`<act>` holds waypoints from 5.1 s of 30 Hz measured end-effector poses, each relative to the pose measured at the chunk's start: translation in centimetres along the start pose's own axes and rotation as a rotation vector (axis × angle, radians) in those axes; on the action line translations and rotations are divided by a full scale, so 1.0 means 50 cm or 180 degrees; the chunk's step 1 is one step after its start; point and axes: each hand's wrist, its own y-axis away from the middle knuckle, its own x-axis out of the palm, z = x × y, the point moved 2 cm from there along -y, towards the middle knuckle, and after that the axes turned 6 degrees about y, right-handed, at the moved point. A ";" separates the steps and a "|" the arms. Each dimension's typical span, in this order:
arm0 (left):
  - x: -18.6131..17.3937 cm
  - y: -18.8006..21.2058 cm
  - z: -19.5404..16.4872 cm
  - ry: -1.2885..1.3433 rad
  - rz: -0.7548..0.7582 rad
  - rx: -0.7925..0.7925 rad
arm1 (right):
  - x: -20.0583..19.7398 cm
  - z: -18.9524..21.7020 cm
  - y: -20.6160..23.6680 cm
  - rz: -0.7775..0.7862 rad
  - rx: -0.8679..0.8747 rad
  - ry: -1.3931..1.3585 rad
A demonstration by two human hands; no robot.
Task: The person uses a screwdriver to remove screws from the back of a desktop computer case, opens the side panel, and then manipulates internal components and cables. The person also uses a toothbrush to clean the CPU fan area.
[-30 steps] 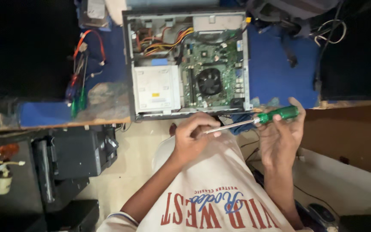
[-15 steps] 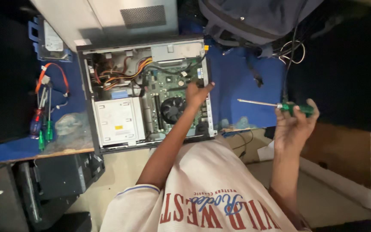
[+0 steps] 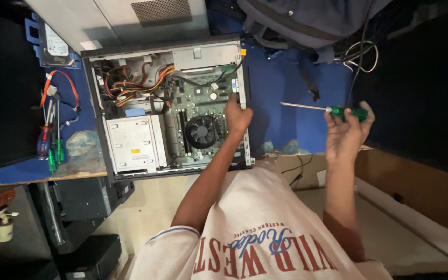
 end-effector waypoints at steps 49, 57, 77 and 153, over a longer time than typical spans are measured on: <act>-0.058 -0.001 -0.067 -0.0282 0.0484 0.0115 | -0.002 -0.020 0.034 -0.0051 -0.0049 -0.0220; -0.089 0.011 -0.069 0.0649 0.0598 0.0115 | 0.021 -0.027 -0.002 0.0053 -0.0222 -0.0063; -0.175 0.027 -0.161 0.1407 0.0848 -0.0406 | 0.236 -0.132 -0.098 0.0890 -0.0610 0.0417; -0.061 0.012 -0.075 0.0166 0.0663 0.0275 | 0.283 -0.125 -0.233 0.1396 0.0638 0.1271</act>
